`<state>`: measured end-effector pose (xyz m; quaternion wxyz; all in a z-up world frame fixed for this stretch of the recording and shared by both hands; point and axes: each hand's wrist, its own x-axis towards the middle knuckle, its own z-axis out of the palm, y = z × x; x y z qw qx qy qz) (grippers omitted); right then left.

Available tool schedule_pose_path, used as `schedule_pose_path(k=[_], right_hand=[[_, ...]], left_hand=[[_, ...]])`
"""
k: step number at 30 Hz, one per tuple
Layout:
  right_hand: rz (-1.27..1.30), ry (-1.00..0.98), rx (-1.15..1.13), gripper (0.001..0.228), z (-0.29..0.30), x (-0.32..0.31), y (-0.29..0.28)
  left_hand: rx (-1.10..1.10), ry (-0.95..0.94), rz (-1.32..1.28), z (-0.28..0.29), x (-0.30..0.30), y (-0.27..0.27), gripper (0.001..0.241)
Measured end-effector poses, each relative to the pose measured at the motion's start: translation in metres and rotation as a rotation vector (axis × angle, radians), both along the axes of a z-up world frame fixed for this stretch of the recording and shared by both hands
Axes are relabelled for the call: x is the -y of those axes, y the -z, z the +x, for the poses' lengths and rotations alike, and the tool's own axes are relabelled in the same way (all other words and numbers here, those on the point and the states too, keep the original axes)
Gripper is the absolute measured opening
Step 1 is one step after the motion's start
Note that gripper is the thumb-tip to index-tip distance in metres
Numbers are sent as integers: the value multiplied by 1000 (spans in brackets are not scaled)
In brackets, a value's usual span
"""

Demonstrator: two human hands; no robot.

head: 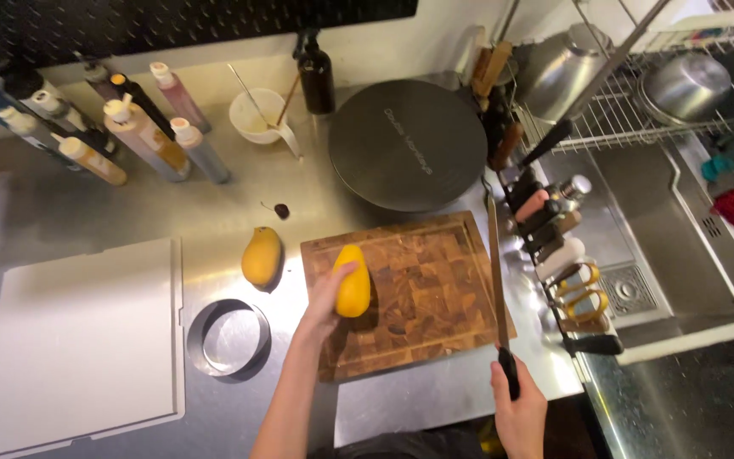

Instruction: Peeling and slicing a mango using a knife on a cutting board.

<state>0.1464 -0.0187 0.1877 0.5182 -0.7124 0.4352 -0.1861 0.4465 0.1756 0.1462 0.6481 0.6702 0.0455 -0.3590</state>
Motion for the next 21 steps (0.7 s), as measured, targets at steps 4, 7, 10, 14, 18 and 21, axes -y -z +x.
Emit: schedule_pose_path(k=[4, 7, 10, 14, 18, 21], right_hand=[[100, -165, 203, 35, 61, -2, -43], [81, -357, 334, 26, 94, -4, -65], [-34, -536, 320, 29, 112, -20, -109], [-190, -680, 363, 42, 110, -24, -117], [-27, -532, 119, 44, 95, -39, -105], [-347, -528, 177, 40, 103, -58, -148]], left_hand=[[-550, -140, -907, -23, -10, -56, 68], [-656, -103, -1302, -31, -7, -76, 71], [-578, -46, -1364, -37, -6, -96, 70], [-475, -74, -1167, -40, 7, -131, 75], [-477, -86, -1264, -48, 7, -140, 77], [-549, -147, -1331, -40, 13, -142, 70]])
